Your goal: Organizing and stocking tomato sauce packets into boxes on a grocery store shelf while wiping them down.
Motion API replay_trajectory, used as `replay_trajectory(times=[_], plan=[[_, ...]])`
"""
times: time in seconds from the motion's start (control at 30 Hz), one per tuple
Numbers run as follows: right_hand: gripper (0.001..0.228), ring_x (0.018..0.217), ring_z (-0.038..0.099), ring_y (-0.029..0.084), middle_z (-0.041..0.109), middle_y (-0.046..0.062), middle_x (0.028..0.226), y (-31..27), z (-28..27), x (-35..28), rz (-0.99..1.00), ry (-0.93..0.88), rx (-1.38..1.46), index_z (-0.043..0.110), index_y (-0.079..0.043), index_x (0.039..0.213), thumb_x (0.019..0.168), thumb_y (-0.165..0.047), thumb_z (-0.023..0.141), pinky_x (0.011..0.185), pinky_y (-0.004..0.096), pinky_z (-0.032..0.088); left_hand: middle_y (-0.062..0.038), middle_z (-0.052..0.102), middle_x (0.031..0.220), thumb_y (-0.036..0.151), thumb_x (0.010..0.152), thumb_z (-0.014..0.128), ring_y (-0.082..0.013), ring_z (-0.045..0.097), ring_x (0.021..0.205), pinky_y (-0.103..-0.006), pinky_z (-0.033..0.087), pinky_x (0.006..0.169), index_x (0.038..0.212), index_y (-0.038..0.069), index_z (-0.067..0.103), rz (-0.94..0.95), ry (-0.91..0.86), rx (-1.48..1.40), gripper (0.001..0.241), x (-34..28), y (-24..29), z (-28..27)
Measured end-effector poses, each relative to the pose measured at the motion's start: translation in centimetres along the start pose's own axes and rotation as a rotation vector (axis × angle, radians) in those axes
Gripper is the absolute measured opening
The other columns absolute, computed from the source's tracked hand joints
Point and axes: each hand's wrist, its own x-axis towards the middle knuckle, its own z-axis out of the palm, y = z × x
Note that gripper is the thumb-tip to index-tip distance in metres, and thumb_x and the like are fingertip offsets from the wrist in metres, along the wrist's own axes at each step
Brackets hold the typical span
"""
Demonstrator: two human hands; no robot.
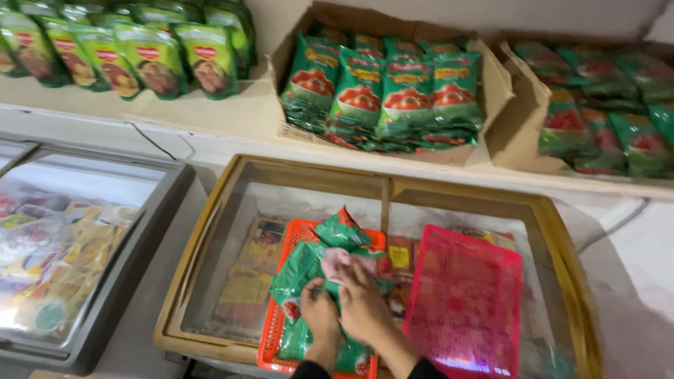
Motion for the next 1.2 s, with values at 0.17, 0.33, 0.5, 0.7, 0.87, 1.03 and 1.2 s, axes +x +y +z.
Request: replay_trajectory(times=[0.17, 0.33, 0.5, 0.7, 0.87, 1.03, 1.2], plan=[[0.024, 0.115, 0.055, 0.043, 0.060, 0.019, 0.126, -5.7, -4.6, -0.7, -0.065, 0.089, 0.041, 0.065, -0.003, 0.110, 0.092, -0.013, 0.053, 0.093, 0.049, 0.047, -0.013, 0.074, 0.096, 0.007, 0.088, 0.060, -0.0208, 0.063, 0.081, -0.0296, 0.049, 0.074, 0.117, 0.004, 0.074, 0.071, 0.042, 0.058, 0.032, 4.1, -0.6, 0.0], [0.055, 0.066, 0.074, 0.023, 0.071, 0.011, 0.104, -4.7, -7.4, 2.8, 0.597, -0.045, 0.257, 0.048, -0.016, 0.124, 0.089, -0.054, 0.066, 0.050, 0.035, 0.058, -0.013, 0.073, 0.093, -0.009, 0.091, 0.051, -0.0168, 0.059, 0.067, -0.0278, 0.051, 0.058, 0.114, 0.001, 0.072, 0.177, -0.265, -0.142, 0.032, 1.5, 2.3, 0.1], [0.050, 0.087, 0.058, 0.023, 0.073, 0.015, 0.106, -2.9, -7.4, 2.2, 1.015, -0.106, 1.306, 0.078, -0.004, 0.122, 0.084, -0.037, 0.071, 0.076, 0.035, 0.043, 0.003, 0.047, 0.061, -0.001, 0.077, 0.056, -0.0108, 0.039, 0.054, -0.0256, 0.036, 0.052, 0.105, 0.010, 0.078, 0.409, -0.461, 0.242, 0.037, -3.8, 6.9, 0.5], [0.027, 0.084, 0.071, 0.028, 0.077, 0.022, 0.102, 9.0, 3.0, 2.0, 0.693, 0.053, 1.397, 0.075, 0.009, 0.111, 0.086, -0.003, 0.076, 0.075, 0.033, 0.057, -0.013, 0.061, 0.102, 0.034, 0.084, 0.075, -0.0343, 0.059, 0.094, -0.0456, 0.047, 0.091, 0.112, 0.010, 0.061, 0.943, 0.077, 0.574, 0.039, -3.1, 10.0, 1.1], [0.044, 0.093, 0.067, 0.016, 0.076, 0.008, 0.110, 6.1, -1.3, 1.6, 0.549, -0.168, 1.076, 0.076, -0.002, 0.125, 0.090, -0.028, 0.068, 0.079, 0.026, 0.050, -0.010, 0.072, 0.117, 0.043, 0.087, 0.067, -0.0254, 0.067, 0.101, -0.0358, 0.055, 0.087, 0.123, 0.014, 0.074, 0.385, -0.482, 0.674, 0.046, 1.4, 8.3, 2.3], [0.070, 0.090, 0.067, 0.026, 0.074, 0.019, 0.109, 6.3, -2.3, 3.5, 0.937, -0.087, 1.281, 0.073, 0.006, 0.118, 0.083, -0.054, 0.067, 0.077, 0.036, 0.053, -0.011, 0.077, 0.116, 0.018, 0.101, 0.052, -0.0180, 0.074, 0.101, -0.0280, 0.059, 0.087, 0.125, 0.003, 0.067, 0.336, -0.404, 0.054, 0.033, 1.0, 5.6, 3.7], [0.069, 0.057, 0.061, 0.021, 0.069, 0.008, 0.076, 10.9, 0.1, 2.9, 0.946, -0.078, 1.596, 0.072, -0.009, 0.092, 0.092, -0.075, 0.053, 0.048, 0.035, 0.048, -0.011, 0.065, 0.136, 0.006, 0.100, 0.041, -0.0236, 0.064, 0.125, -0.0346, 0.048, 0.110, 0.136, 0.007, 0.058, 0.644, -0.365, 0.157, 0.040, 1.4, 3.9, 3.1]])
